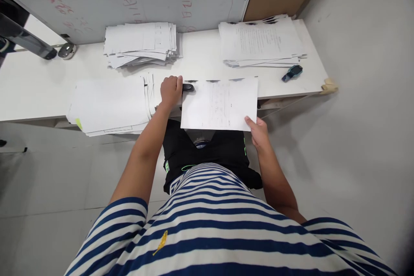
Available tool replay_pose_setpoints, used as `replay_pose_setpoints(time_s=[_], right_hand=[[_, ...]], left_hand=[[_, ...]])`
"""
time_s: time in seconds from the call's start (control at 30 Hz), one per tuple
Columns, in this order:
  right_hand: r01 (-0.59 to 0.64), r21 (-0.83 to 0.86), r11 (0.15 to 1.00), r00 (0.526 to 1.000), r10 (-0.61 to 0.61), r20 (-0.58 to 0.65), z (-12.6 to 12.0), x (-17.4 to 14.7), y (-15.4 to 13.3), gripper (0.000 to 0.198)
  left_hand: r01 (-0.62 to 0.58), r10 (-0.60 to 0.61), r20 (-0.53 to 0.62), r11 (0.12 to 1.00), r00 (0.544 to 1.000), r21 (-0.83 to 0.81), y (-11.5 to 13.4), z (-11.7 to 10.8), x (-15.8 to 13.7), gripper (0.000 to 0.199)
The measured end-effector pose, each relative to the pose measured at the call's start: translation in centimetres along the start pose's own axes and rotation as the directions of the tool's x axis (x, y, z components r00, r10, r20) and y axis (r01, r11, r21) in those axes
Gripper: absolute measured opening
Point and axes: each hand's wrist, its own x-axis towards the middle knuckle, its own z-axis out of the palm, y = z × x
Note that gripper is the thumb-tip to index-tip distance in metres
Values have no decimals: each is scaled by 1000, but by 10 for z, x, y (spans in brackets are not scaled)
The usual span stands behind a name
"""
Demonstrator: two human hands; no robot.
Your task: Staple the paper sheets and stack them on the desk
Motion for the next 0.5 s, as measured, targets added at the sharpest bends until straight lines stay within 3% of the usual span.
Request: replay_pose_setpoints(time_s=[0.27,0.4,0.5], right_hand=[[114,-82,990,982,-125,-144,-32,3,-41,44],[194,-94,976,947,-212,-242,-57,2,-56,48],[194,-36,980,936,-196,-293,-67,1,-55,52]], left_hand=[[12,-11,-137,1000,990,8,-1,16,1,47],[64,-42,-143,986,989,152,5,16,-2,45],[75,-40,-132,960,990,269,10,16,-4,45]])
